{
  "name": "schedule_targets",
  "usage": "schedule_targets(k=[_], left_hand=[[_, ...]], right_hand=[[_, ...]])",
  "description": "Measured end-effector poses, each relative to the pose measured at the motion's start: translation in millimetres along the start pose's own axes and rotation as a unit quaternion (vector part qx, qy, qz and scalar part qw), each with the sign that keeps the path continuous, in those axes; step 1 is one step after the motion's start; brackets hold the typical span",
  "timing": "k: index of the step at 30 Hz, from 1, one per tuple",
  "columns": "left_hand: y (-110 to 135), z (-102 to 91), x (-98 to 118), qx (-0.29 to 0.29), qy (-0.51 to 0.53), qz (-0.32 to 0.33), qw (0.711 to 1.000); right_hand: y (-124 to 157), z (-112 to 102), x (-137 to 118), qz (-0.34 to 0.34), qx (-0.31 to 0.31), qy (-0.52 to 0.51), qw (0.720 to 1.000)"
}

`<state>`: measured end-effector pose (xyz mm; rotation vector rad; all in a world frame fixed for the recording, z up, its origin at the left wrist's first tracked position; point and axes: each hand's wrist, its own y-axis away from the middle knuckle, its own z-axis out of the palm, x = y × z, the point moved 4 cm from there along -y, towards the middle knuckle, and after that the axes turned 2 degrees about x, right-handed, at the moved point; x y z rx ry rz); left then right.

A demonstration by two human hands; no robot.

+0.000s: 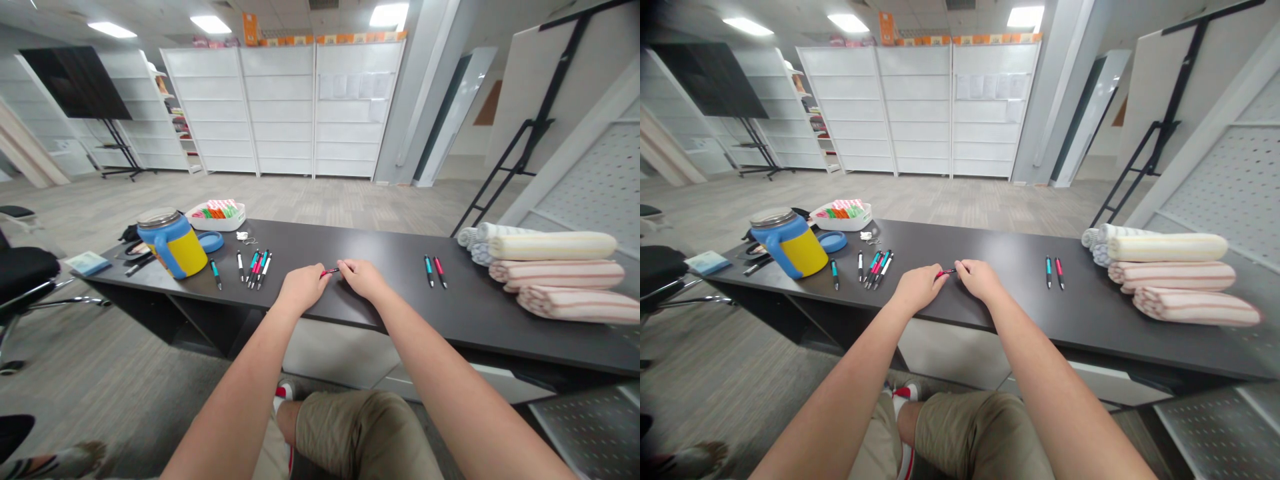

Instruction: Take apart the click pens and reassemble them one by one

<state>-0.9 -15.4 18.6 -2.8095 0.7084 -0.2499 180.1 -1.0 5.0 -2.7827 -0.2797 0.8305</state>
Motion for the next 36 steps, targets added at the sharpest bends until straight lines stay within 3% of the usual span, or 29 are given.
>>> schedule_targets(k=[8,10,12,15,18,21,23,27,36], left_hand=[[-2.6,0.1,-1.3,-0.006,0.008,-0.006,1.000],[-4.8,0.3,-2.5,-0.009,0.009,-0.011,1.000],[-6.8,0.6,-3.9,-0.015,0.007,-0.022,1.000],[-8.4,0.8,-5.0,-0.018,0.003,-0.034,0.999],[-8.7,0.6,-4.3,-0.013,0.007,-0.027,1.000],[-8.6,1.0,-3.5,-0.013,0.010,-0.022,1.000],[-8.5,1.2,-3.3,-0.013,0.009,-0.023,1.000],[-7.9,1.4,-3.2,-0.013,0.005,-0.022,1.000],[-6.8,0.6,-3.4,-0.010,0.003,-0.014,1.000]], right_hand=[[-0.2,-0.8,3.4,0.007,0.019,-0.001,1.000],[2.1,-8.2,9.9,0.027,0.032,0.039,0.998],[8.1,-23.4,22.3,0.058,0.053,0.132,0.988],[27.0,-60.4,48.3,0.090,0.142,0.277,0.946],[53.5,-93.1,79.9,0.140,0.192,0.348,0.907],[75.9,-112.6,107.2,0.229,0.230,0.345,0.881],[81.8,-114.8,119.1,0.280,0.218,0.317,0.880],[76.9,-110.6,125.6,0.300,0.196,0.288,0.888],[77.9,-114.4,135.2,0.350,0.220,0.250,0.876]])
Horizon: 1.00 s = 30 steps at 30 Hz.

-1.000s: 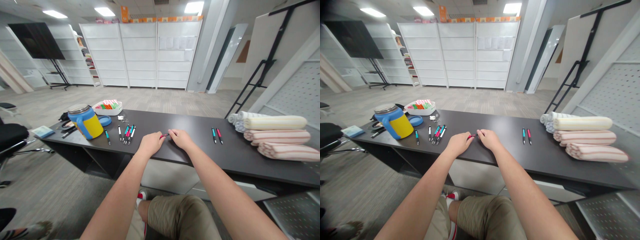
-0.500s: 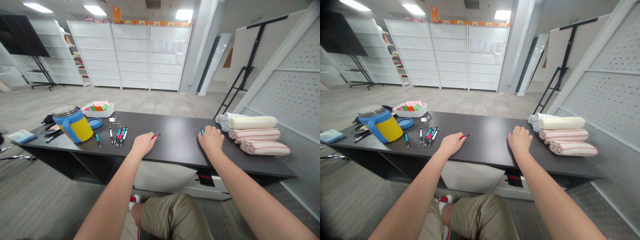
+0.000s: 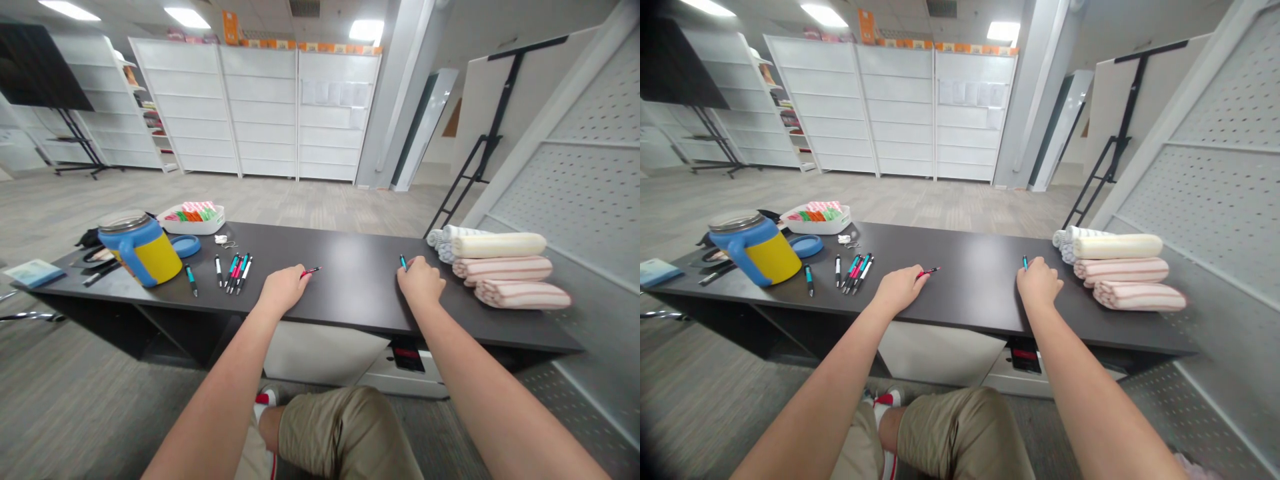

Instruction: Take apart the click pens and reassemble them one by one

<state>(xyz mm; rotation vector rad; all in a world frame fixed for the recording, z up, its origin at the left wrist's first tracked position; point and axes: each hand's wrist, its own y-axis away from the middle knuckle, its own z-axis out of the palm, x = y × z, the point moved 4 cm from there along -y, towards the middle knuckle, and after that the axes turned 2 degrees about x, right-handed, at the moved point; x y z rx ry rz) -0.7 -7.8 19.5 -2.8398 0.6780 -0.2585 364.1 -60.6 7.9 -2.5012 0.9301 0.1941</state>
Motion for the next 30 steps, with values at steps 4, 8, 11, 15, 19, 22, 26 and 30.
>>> schedule_targets(k=[4,8,11,15,19,22,26,30], left_hand=[[1.1,-2.2,1.9,-0.002,-0.002,-0.004,1.000],[2.2,-2.2,2.8,-0.008,0.003,-0.011,1.000],[2.7,-1.2,1.9,-0.003,0.008,-0.010,1.000],[2.1,1.4,4.4,0.005,0.016,-0.014,1.000],[-2.9,6.5,19.2,0.009,0.024,0.010,1.000],[-7.5,10.5,30.0,0.012,0.027,0.032,0.999],[-9.6,12.5,28.7,0.017,0.028,0.031,0.999],[-8.9,9.9,15.0,0.018,0.020,0.015,1.000]], right_hand=[[0.3,0.1,0.6,0.008,0.003,-0.004,1.000],[1.0,0.9,2.5,0.022,0.012,-0.002,1.000],[1.6,0.2,2.7,0.016,0.028,0.006,0.999],[5.0,1.0,-16.2,-0.104,0.042,0.000,0.994],[24.8,8.3,-63.6,-0.273,-0.029,-0.087,0.958],[47.8,16.1,-105.4,-0.322,-0.114,-0.129,0.931],[66.7,26.1,-152.6,-0.332,-0.184,-0.181,0.907],[62.0,38.9,-170.7,-0.284,-0.215,-0.246,0.901]])
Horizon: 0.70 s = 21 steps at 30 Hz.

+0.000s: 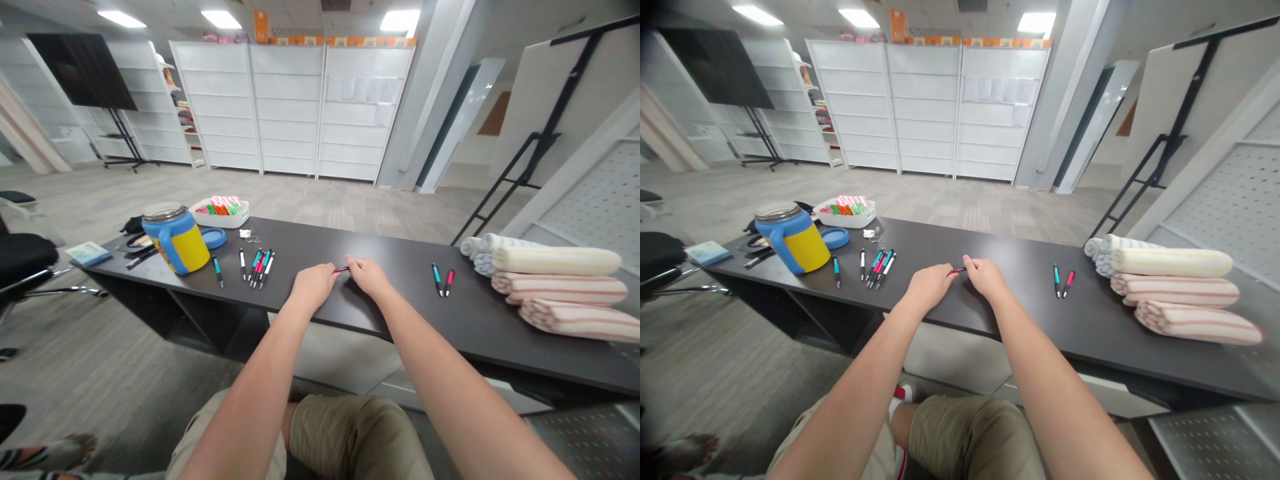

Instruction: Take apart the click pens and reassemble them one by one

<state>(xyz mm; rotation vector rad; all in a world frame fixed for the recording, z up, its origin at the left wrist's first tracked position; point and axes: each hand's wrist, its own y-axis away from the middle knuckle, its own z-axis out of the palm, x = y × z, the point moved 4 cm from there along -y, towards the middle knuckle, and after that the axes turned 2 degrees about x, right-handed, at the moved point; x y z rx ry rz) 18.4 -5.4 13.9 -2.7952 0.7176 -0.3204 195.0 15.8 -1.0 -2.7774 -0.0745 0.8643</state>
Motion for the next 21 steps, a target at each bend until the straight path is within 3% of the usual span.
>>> schedule_targets(k=[6,14,21], left_hand=[[-0.4,-1.2,-13.5,-0.004,-0.004,-0.019,1.000],[-1.3,-1.1,-12.1,-0.001,-0.004,-0.014,1.000],[-0.2,-3.2,-10.8,0.002,-0.009,-0.005,1.000]], right_hand=[[-6.9,3.1,10.2,-0.030,-0.008,-0.108,0.994],[-3.7,2.7,6.2,-0.022,-0.043,-0.094,0.994],[-3.6,1.1,8.0,-0.027,-0.031,-0.109,0.993]])
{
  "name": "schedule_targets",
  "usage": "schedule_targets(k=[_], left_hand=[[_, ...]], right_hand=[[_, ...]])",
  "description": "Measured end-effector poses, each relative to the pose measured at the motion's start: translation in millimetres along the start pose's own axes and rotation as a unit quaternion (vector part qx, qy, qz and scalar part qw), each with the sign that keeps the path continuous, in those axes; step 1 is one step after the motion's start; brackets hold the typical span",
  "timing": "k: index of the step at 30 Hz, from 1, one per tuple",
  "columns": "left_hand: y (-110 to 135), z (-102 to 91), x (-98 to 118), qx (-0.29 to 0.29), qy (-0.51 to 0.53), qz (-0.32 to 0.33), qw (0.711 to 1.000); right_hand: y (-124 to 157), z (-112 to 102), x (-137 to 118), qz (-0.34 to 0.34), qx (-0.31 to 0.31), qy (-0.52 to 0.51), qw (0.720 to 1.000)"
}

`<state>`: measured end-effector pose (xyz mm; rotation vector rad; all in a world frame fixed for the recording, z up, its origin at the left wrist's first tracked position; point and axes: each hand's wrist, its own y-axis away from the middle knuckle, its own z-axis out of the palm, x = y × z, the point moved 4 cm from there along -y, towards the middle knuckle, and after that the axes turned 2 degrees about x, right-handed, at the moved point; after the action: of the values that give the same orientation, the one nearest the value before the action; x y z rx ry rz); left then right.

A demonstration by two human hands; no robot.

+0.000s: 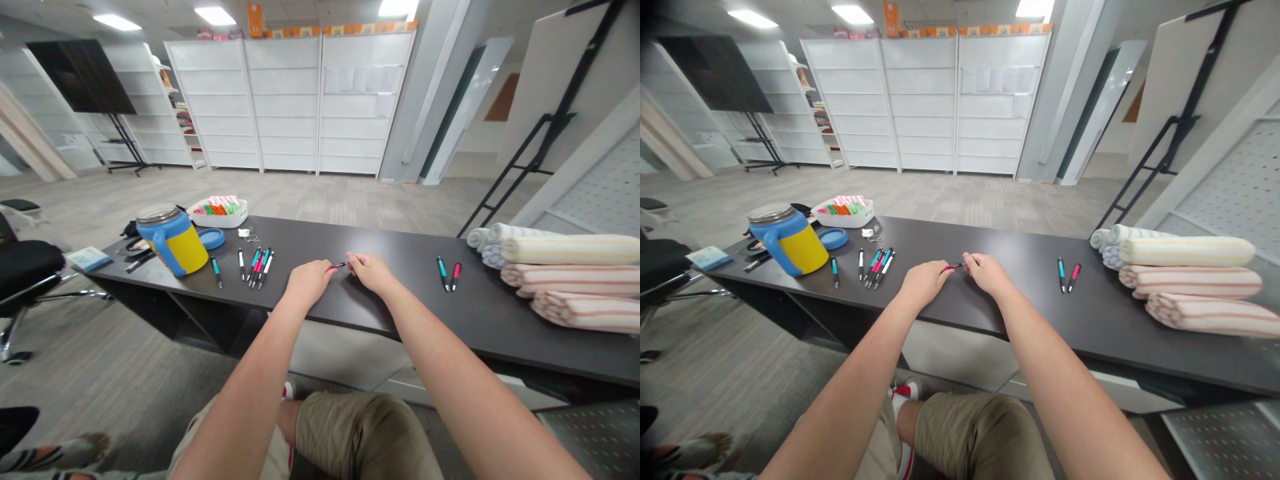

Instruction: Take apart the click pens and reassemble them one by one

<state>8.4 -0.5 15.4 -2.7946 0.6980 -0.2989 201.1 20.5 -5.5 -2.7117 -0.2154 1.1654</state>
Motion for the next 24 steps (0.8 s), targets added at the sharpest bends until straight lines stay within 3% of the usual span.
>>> schedule_targets(k=[4,24], left_hand=[[-0.5,0.3,0.2,0.003,-0.004,0.001,1.000],[-2.6,0.1,0.8,-0.013,-0.010,-0.002,1.000]], right_hand=[[-0.9,2.1,0.7,0.001,-0.020,0.004,1.000],[1.9,-4.0,-6.8,-0.031,0.005,-0.004,0.999]])
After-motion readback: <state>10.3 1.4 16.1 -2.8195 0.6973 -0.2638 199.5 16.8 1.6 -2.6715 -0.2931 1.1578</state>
